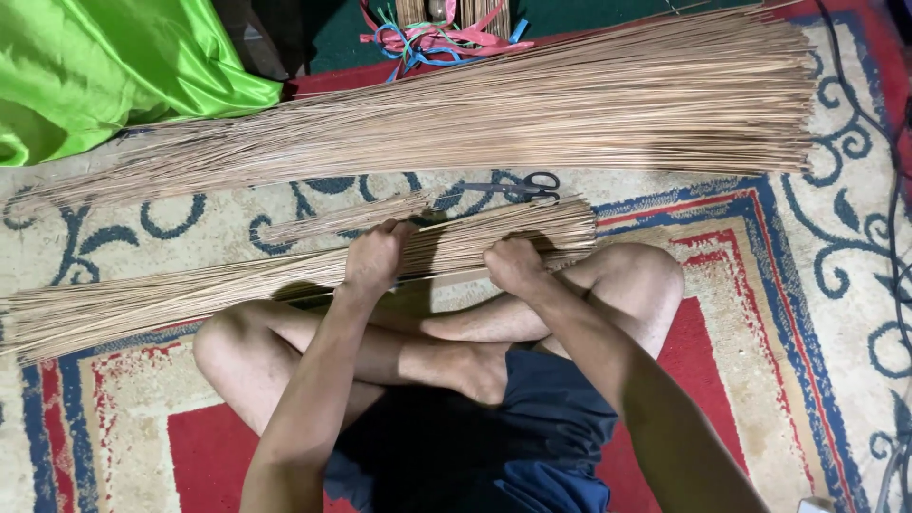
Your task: Weaving and assembling the body of a fan using wooden sticks and string while sitting on the floor.
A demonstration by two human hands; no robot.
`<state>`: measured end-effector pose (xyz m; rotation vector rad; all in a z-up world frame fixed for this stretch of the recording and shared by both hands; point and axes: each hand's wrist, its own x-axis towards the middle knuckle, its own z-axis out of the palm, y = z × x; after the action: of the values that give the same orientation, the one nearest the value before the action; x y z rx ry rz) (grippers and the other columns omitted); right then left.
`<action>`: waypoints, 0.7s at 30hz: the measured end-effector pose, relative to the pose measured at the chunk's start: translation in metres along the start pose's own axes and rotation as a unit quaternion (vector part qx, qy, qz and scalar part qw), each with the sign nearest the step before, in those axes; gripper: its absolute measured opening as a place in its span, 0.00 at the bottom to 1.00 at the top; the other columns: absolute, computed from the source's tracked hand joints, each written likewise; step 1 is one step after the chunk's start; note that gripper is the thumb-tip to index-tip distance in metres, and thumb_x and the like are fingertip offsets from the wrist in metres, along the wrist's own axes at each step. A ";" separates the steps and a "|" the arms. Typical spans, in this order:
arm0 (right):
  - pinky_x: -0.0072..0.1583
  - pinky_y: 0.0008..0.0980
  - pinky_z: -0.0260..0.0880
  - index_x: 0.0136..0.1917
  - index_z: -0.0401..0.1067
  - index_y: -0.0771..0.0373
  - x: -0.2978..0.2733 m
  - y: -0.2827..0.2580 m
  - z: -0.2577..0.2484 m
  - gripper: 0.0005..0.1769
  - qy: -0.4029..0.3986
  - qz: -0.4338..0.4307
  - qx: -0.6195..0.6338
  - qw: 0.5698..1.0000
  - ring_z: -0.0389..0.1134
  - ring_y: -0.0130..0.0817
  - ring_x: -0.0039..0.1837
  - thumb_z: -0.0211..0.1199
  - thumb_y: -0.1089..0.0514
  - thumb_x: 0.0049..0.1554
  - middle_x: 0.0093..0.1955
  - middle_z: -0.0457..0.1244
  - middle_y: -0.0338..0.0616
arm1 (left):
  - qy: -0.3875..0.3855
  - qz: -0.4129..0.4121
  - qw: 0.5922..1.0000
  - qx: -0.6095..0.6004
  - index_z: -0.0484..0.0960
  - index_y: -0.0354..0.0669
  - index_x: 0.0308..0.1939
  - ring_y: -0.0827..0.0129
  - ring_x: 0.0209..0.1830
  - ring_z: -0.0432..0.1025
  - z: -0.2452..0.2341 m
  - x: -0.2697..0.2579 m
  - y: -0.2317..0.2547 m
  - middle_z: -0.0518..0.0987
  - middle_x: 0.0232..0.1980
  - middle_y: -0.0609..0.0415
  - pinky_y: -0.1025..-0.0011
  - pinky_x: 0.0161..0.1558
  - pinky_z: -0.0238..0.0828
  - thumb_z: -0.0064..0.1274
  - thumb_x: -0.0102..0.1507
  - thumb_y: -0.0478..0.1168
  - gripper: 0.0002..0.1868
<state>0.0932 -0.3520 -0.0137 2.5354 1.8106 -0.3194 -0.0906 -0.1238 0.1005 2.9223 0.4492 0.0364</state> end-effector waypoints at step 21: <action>0.48 0.40 0.74 0.49 0.77 0.58 -0.012 0.032 -0.107 0.07 0.253 -0.027 0.290 0.923 0.72 0.48 0.45 0.69 0.59 0.56 0.41 0.68 0.47 | -0.096 -0.013 0.994 -0.047 0.73 0.53 0.54 0.44 0.42 0.82 -0.042 0.025 0.028 0.85 0.42 0.44 0.48 0.46 0.79 0.44 0.68 0.42 0.11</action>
<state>0.1364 -0.3608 0.0892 3.2134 2.2321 -0.2415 -0.0606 -0.1354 0.1467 2.7923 0.4425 -0.2184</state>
